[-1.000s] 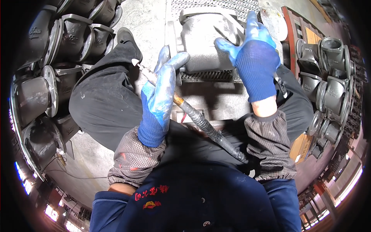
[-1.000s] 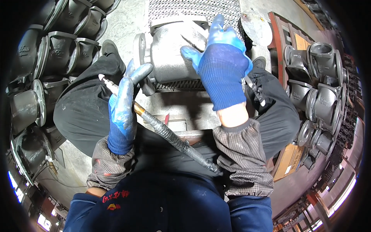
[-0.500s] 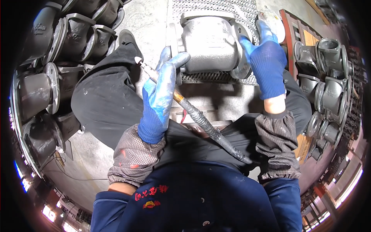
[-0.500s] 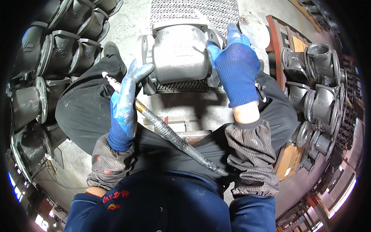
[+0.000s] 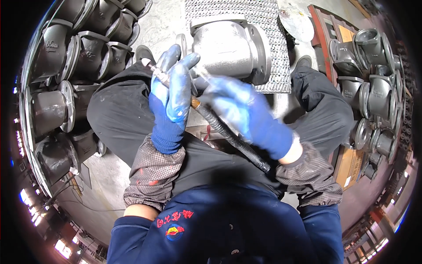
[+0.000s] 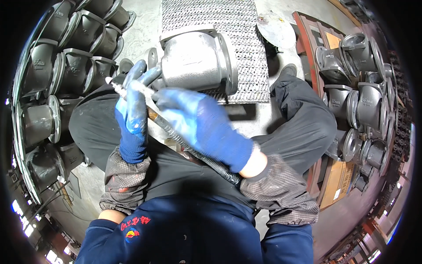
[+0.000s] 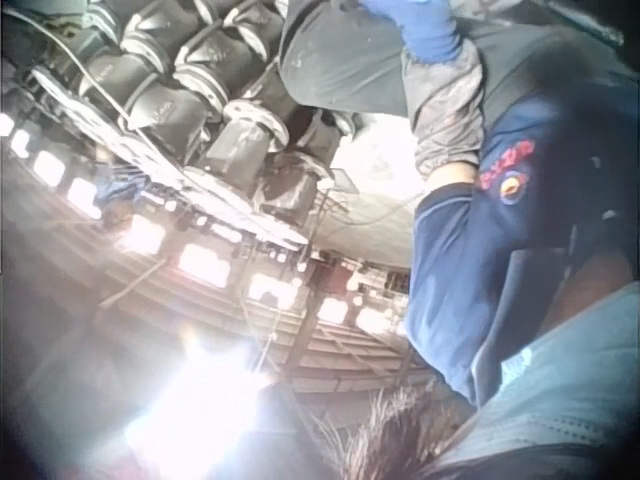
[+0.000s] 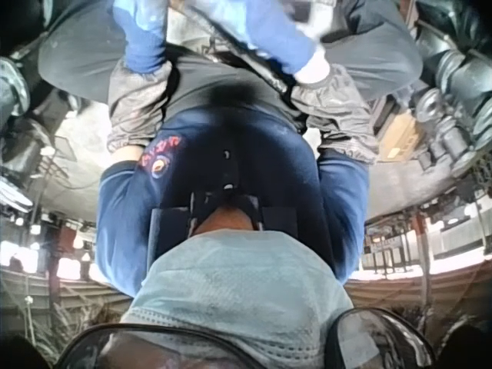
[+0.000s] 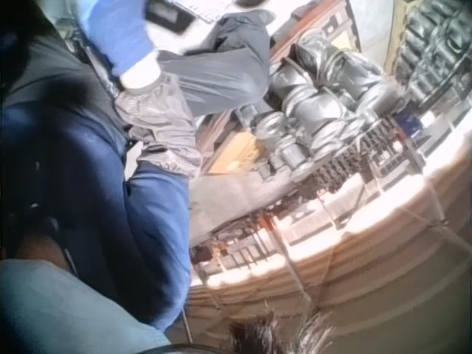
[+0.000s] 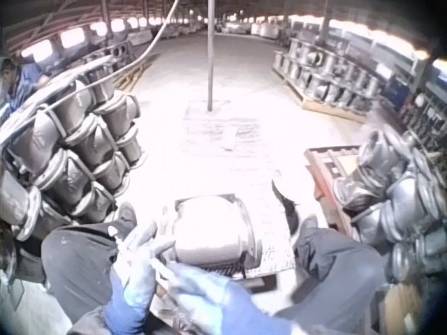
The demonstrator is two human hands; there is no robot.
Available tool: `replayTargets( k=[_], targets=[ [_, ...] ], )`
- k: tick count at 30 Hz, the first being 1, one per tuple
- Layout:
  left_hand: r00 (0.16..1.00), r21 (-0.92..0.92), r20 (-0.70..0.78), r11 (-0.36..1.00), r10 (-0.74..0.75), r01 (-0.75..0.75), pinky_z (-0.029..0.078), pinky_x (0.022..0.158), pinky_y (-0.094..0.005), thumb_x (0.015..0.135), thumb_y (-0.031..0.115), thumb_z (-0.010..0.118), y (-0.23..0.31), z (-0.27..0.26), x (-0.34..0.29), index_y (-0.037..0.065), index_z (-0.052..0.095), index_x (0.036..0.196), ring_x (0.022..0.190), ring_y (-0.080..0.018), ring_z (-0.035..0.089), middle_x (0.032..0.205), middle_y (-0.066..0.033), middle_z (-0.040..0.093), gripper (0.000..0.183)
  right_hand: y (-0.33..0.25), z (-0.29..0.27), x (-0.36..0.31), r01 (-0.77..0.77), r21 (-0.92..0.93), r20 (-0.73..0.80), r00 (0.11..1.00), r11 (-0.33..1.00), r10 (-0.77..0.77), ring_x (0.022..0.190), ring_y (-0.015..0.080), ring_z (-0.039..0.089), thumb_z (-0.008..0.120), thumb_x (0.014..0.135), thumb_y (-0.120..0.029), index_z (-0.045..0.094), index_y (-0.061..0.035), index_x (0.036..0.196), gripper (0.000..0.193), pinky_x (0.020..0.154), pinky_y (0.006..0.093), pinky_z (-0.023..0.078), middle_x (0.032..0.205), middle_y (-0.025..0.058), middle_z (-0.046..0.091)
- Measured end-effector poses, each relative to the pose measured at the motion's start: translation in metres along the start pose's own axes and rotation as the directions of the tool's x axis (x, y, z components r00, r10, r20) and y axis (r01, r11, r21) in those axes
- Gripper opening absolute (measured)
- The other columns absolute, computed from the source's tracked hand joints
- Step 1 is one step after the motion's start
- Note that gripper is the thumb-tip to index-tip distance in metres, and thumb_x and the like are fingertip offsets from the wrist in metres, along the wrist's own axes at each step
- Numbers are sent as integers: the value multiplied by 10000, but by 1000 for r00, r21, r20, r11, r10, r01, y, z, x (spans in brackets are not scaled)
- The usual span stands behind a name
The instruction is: The person uses a handheld tool to scrape and smooth the edges and internal surfaces of metal valve housings, moving a textured metal platform between handling different parts.
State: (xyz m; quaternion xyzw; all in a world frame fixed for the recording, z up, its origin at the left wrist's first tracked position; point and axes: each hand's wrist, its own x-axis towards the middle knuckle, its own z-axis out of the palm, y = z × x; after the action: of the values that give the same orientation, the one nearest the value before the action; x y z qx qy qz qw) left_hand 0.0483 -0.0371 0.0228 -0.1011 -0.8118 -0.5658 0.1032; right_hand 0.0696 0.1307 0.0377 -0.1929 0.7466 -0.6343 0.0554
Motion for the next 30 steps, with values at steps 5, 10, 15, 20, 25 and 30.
replayTargets(
  k=[5,10,15,20,25,30],
  targets=[
    [994,98,90,992,64,-73,371,980,-375,925,220,447,1,-1,10,-11,591,1118,1060,-256,551,1103,-176,593,335,-27,6,-2,-582,566,315,807,585,499,577,79,568,637,859,-163,559,-26,1102,289,491,200,446,756,35,619],
    [995,169,96,985,-32,15,480,772,-284,1001,183,347,-12,-40,25,-49,519,1189,840,-187,597,1015,-123,599,344,-24,-86,10,-364,221,-199,891,905,408,545,70,563,546,898,-158,577,25,1094,270,490,203,466,818,71,671],
    [719,-612,399,418,-569,671,475,842,-325,972,417,371,-51,-11,22,76,459,1297,971,-203,580,1141,-98,580,479,66,-126,0,-406,389,-391,740,827,547,597,84,593,556,891,-208,539,33,1157,360,472,169,478,891,119,678],
    [686,-571,243,470,-686,673,493,846,-338,953,497,379,-44,14,24,64,452,1295,982,-217,591,1140,-118,587,557,118,-95,3,-437,407,-346,739,802,578,851,127,575,597,861,-218,593,60,1097,365,802,258,438,930,85,640],
    [844,-432,177,730,-506,529,509,734,-243,973,428,398,-32,12,39,-15,566,1119,824,-131,622,936,-91,637,496,111,-114,15,-429,476,-243,775,768,584,781,139,607,534,880,-185,616,50,1073,314,701,258,491,936,89,653],
    [991,116,98,988,90,-101,458,943,-352,929,42,447,-40,-1,45,-7,487,1271,1074,-306,586,1190,-214,570,347,76,-112,16,-361,213,-265,873,908,409,908,180,585,410,901,-119,593,62,1041,293,827,292,463,1008,123,629]
  ],
)
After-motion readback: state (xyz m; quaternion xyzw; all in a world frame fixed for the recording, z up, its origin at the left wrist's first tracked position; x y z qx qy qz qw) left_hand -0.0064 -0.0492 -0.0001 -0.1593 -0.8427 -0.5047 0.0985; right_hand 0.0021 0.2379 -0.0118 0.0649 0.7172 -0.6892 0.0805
